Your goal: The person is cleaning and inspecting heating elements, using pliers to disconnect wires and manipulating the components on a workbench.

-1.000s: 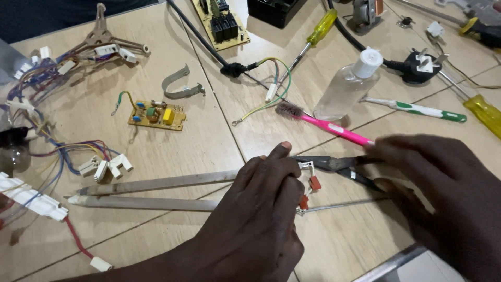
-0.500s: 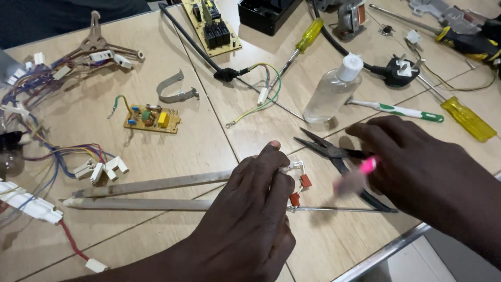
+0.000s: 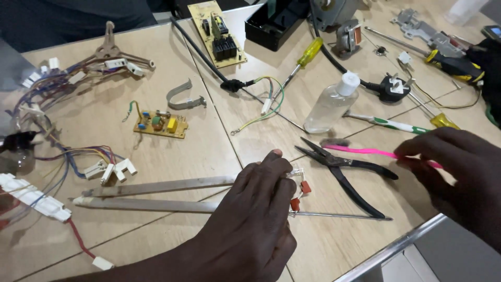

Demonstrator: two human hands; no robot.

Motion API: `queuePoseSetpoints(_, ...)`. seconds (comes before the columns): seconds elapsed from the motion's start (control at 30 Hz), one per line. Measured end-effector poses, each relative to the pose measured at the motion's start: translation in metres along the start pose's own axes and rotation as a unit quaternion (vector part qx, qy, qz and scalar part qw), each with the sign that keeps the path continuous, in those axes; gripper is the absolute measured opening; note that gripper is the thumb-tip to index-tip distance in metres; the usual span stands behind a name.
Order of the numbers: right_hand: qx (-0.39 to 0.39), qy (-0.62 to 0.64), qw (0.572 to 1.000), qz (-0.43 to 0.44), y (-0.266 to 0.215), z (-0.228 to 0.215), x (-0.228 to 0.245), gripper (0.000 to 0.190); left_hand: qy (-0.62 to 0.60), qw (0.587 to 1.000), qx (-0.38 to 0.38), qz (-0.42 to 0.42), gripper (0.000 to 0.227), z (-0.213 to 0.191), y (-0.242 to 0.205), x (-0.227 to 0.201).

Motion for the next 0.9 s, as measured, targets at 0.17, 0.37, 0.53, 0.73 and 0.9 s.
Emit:
queuePoseSetpoints(0.17,0.027,-0.078,0.996,0.043,0.006,0.020,0.000,0.029,0.005,0.999,-0.013,0.030,0.027,-0.001,0.001,-0.002)
queuePoseSetpoints(0.37,0.021,-0.012,0.999,-0.042,0.028,0.034,0.041,0.023,0.015,0.999,-0.009,0.029,0.033,0.001,-0.001,-0.001)
queuePoseSetpoints(0.53,0.010,0.013,0.999,-0.044,0.045,0.037,0.046,0.019,0.020,0.999,-0.008,0.024,0.038,0.004,-0.004,0.001)
queuePoseSetpoints(0.73,-0.016,-0.003,1.000,-0.026,0.052,0.042,0.039,0.022,0.066,0.997,-0.010,0.033,0.043,0.015,-0.009,0.006)
queuePoseSetpoints(0.9,-0.006,-0.023,0.999,0.035,0.029,0.026,0.041,0.030,0.065,0.997,-0.020,0.041,0.043,0.017,-0.009,0.009)
Point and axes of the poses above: each hand's wrist, its own y-axis towards the middle knuckle, its own z-axis out of the palm, x = y × z, the point moved 4 cm from there along y, towards the middle knuckle, and after that the axes turned 14 degrees about z, right-handed, at the moved point
